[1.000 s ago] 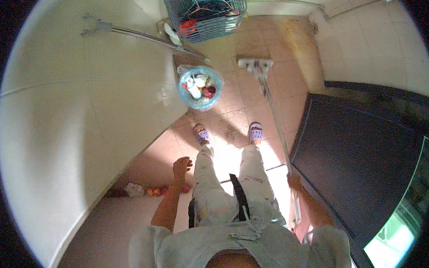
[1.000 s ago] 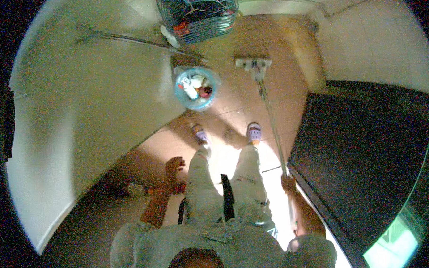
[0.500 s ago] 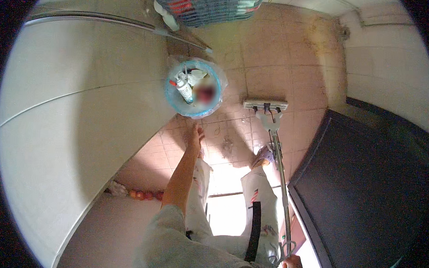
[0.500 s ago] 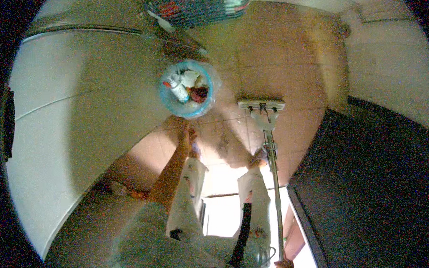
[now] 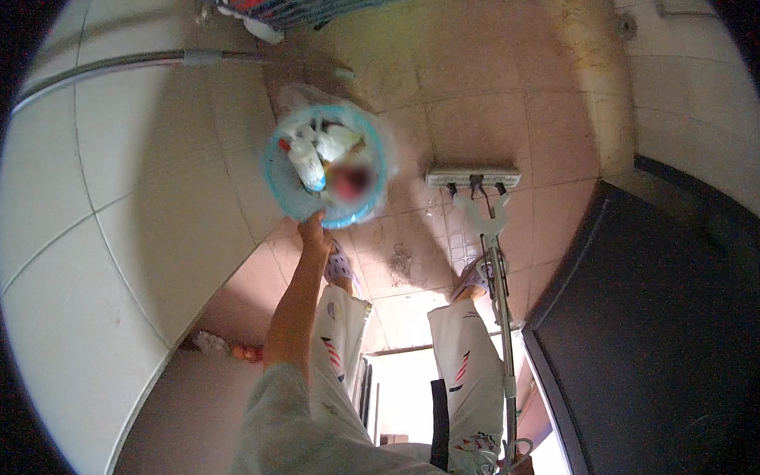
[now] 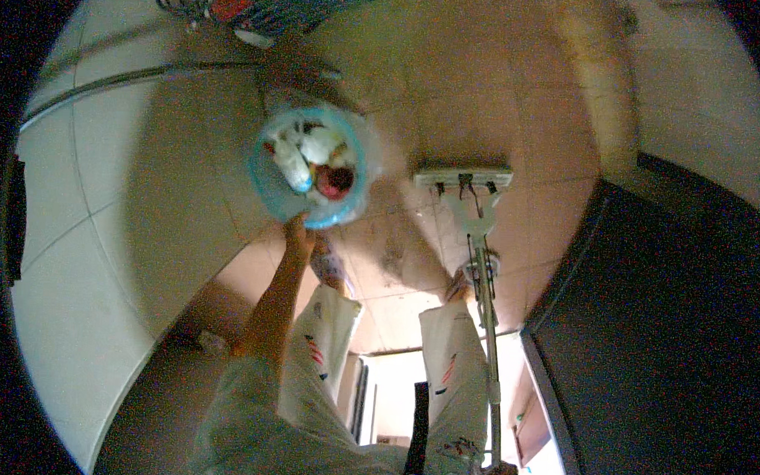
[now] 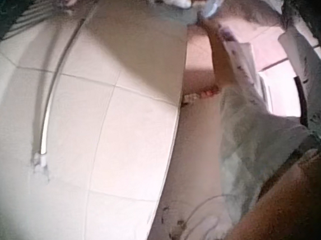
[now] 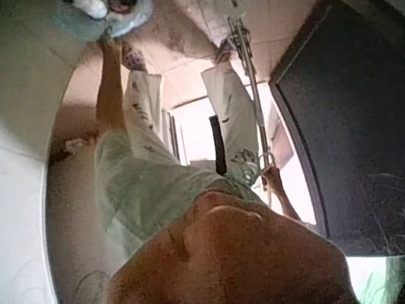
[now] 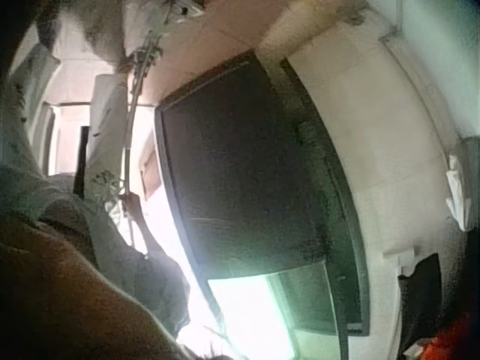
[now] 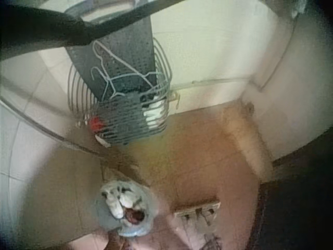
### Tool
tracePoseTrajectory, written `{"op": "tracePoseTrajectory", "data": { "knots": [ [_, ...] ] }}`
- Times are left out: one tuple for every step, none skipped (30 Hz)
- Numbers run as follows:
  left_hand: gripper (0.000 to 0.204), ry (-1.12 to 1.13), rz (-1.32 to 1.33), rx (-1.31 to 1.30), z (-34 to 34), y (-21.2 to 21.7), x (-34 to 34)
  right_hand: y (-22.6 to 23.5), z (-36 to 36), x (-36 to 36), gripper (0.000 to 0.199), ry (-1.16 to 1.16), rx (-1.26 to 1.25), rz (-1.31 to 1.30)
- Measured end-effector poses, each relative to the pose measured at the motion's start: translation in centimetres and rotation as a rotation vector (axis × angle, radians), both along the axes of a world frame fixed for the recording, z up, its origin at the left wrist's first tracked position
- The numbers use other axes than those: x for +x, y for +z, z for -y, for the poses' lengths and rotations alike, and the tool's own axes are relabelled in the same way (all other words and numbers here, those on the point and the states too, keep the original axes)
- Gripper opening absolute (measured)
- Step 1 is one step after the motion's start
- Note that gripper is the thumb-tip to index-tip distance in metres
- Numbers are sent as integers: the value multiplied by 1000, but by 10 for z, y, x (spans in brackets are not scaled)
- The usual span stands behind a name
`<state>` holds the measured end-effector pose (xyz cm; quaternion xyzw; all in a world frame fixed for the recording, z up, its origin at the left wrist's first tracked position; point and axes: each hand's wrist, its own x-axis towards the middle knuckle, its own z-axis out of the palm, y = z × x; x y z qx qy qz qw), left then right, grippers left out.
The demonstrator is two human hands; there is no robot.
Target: The person mops the tiled floor with a flat mop, moving around a laundry basket and a trash bin. They then squat and use tissues to pick up small debris from the floor, placing the used tissues into the trash bin.
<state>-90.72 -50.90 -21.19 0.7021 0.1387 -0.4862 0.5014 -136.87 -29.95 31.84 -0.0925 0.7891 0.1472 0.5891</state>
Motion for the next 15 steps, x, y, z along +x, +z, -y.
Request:
{"op": "tracePoseTrajectory", "data": {
  "knots": [
    [43, 32, 11, 90, 11, 29, -7, 1, -1, 3, 26, 13, -7, 1],
    [44, 4, -52, 8, 7, 38, -9, 4, 0, 2, 24, 36, -12, 6],
    [44, -14, -108, -73, -2, 40, -8, 2, 1, -2, 23, 70, -18, 19],
    [45, -35, -164, -154, -4, 39, -8, -1, -5, -5, 17, 10, -60, 12],
    [47, -143, -118, -130, -9, 23, -9, 0, -4, -6, 16, -5, -12, -11],
    [48, -179, -146, -62, 21, 41, -28, -1, -5, -1, 14, -34, 40, -44],
    [49, -216, -172, 8, 53, 66, -47, -3, -5, 2, 13, -61, 92, -71],
    [50, -254, -198, 76, 85, 92, -66, -2, -10, 5, 12, -106, 36, -53],
    [48, -253, -257, -194, 82, 48, -75, 1, -2, 3, 11, -122, 28, -26],
    [46, -266, -267, -242, 110, 41, -95, -4, -7, -3, 11, -108, 47, -40],
    [44, -276, -275, -289, 138, 36, -115, -6, -23, -13, 13, -90, 68, -57],
    [41, -278, -243, -335, 160, 8, -123, -6, -44, -29, 16, -54, 86, -73],
    [40, -281, -209, -380, 173, -16, -129, -5, -64, -46, 20, -18, 102, -88],
    [40, -265, -183, -285, 201, -1, -158, -8, -83, -50, 24, -21, 127, -117],
    [42, -263, -157, -186, 233, 33, -188, -10, -96, -48, 28, -37, 155, -143]
  ]
}}
